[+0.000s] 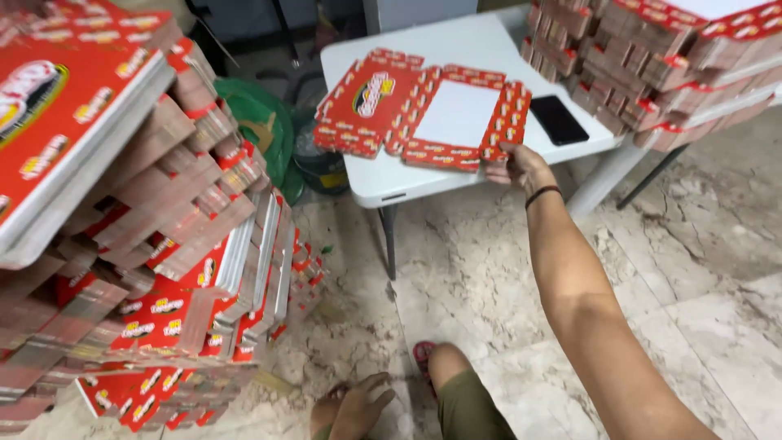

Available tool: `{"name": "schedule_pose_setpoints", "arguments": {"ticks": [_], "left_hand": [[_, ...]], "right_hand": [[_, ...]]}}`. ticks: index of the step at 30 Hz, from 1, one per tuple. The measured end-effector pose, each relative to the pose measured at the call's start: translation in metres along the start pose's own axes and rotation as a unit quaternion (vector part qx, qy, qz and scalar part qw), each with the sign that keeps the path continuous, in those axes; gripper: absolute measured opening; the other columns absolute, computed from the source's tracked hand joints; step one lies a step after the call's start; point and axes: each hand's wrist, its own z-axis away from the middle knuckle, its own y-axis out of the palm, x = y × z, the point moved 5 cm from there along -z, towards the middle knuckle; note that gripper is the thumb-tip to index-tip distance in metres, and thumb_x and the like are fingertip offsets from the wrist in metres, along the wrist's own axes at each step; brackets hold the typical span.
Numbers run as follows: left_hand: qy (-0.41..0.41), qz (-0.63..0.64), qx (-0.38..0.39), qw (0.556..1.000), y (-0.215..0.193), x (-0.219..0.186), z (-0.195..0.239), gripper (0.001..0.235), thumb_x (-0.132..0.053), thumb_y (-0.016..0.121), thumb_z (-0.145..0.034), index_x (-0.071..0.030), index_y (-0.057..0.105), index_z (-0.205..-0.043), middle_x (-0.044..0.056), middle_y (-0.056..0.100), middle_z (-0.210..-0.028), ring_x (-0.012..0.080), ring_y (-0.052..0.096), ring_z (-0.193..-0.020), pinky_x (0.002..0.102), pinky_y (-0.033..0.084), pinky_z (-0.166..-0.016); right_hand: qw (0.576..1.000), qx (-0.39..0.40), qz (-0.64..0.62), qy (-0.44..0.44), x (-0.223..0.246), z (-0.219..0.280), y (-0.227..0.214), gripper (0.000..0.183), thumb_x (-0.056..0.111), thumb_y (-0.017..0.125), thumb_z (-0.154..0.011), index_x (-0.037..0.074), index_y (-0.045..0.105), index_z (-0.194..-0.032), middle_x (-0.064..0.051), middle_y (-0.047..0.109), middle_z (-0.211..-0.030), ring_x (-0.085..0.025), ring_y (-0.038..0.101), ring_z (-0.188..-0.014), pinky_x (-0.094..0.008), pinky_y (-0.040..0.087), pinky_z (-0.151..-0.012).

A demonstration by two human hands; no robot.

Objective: Stacking flat-folded cardboard boxes onto a pile

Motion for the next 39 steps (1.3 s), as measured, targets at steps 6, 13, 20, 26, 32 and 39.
{"name": "schedule_pose_setpoints", "arguments": {"ticks": [6,13,20,26,32,39], "left_hand": [[0.117,0.422,-0.027,0.899,-0.034,-0.146,-0.019,0.074,-0.019,0.078,-0.085,-0.005,0.048,-0.151,0.01,0.056,-0.152,0.0219,0.053,-0.14,0.035,0.045,-0.119],[0.309,0.56,-0.056,0.767,-0.045,-0.225,-0.094,0.093,-0.066,0.052,-0.099,-0.006,0.022,-0.163,0.026,0.036,-0.162,0.0514,0.03,-0.148,0.064,0.023,-0.117],[0.329,0.724,-0.12,0.595,-0.044,-0.2,-0.084,0.051,-0.048,0.062,-0.096,-0.014,0.058,-0.135,0.0,0.066,-0.104,0.0115,0.061,-0.079,0.027,0.049,-0.074],[0.19,0.811,-0.199,0.516,-0.05,-0.269,-0.04,0.06,-0.025,0.078,-0.088,-0.013,0.047,-0.138,0.011,0.063,-0.129,0.035,0.065,-0.11,0.055,0.045,-0.105],[0.076,0.852,-0.3,0.421,-0.009,-0.248,-0.109,0.055,-0.025,0.088,-0.084,-0.017,0.056,-0.128,0.009,0.069,-0.121,0.0286,0.069,-0.111,0.05,0.055,-0.097],[0.066,0.816,-0.351,0.455,-0.046,-0.253,-0.062,0.05,-0.031,0.09,-0.08,-0.012,0.063,-0.118,0.012,0.073,-0.1,0.0269,0.074,-0.086,0.04,0.066,-0.062]], "right_hand": [[0.993,-0.096,-0.052,-0.045,0.005,0.163,0.099,0.027,0.022,0.06,-0.106,0.002,0.062,-0.124,-0.013,0.074,-0.096,-0.017,0.073,-0.066,-0.02,0.062,-0.052],[0.985,-0.021,-0.171,-0.028,-0.14,0.188,0.162,0.055,0.037,0.068,-0.096,-0.01,0.053,-0.121,-0.032,0.069,-0.104,-0.039,0.077,-0.088,-0.055,0.064,-0.076],[0.986,0.158,0.027,-0.04,-0.181,0.253,0.166,0.039,0.037,0.083,-0.085,0.003,0.075,-0.103,-0.013,0.074,-0.086,-0.021,0.072,-0.07,-0.033,0.061,-0.059],[0.95,-0.1,0.188,-0.229,-0.096,0.239,0.044,0.027,0.025,0.074,-0.093,0.0,0.073,-0.082,-0.017,0.063,-0.066,-0.021,0.062,-0.059,-0.034,0.051,-0.056],[0.815,-0.357,0.326,-0.32,-0.013,0.107,-0.052,0.057,0.058,0.078,-0.092,0.015,0.061,-0.06,-0.01,0.06,-0.054,-0.029,0.063,-0.06,-0.041,0.046,-0.058],[0.527,-0.369,0.55,-0.532,0.071,0.046,-0.068,0.04,0.046,0.086,-0.094,0.014,0.07,-0.112,-0.012,0.054,-0.111,-0.041,0.058,-0.104,-0.054,0.052,-0.084]]}}
